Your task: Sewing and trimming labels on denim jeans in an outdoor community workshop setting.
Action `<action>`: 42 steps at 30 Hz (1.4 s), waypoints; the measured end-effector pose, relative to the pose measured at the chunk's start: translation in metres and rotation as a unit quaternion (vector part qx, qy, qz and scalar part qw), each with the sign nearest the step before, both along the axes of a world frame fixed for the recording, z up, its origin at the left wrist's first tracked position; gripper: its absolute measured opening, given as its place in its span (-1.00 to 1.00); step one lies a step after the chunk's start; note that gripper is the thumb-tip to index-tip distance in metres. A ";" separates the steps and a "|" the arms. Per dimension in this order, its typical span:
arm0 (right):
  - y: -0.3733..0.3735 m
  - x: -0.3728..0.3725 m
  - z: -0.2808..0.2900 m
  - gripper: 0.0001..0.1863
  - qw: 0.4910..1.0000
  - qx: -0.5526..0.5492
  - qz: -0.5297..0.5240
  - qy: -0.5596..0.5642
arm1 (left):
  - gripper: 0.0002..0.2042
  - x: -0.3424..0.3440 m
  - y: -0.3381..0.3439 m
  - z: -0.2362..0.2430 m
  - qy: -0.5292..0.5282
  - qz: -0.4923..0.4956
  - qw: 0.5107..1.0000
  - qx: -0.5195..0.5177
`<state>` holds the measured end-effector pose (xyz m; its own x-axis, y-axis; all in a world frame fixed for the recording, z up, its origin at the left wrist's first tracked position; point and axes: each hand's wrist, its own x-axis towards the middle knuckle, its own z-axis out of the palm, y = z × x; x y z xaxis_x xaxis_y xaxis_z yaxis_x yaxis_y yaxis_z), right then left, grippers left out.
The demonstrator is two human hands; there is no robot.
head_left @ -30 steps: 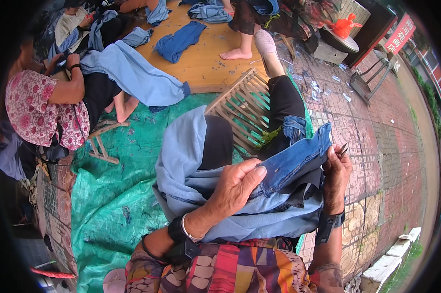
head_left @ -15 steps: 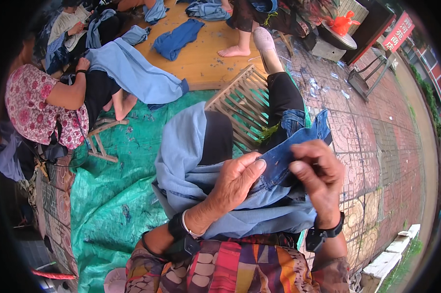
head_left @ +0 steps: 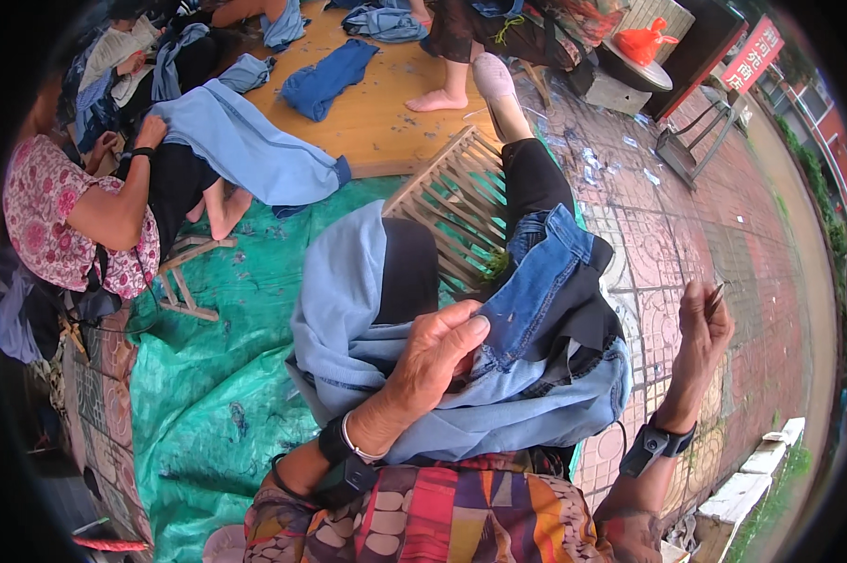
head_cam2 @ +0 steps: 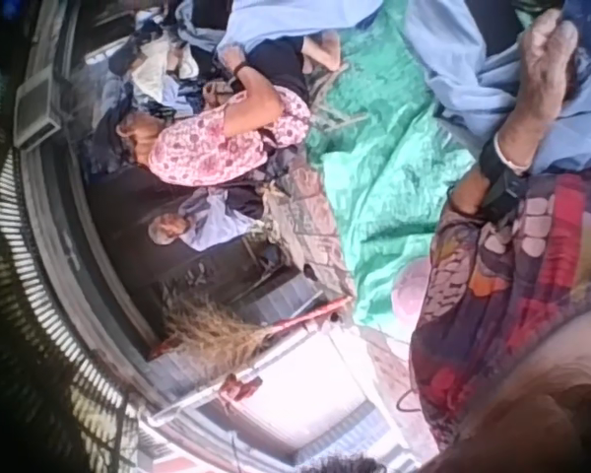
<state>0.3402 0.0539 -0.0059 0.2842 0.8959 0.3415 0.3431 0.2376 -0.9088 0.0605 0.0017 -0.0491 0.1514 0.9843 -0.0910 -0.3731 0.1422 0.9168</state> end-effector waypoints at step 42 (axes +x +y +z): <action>-0.053 -0.062 -0.028 -0.85 0.945 0.127 0.184 -0.238 | -0.78 0.009 -0.015 -0.002 0.332 0.051 0.897 0.288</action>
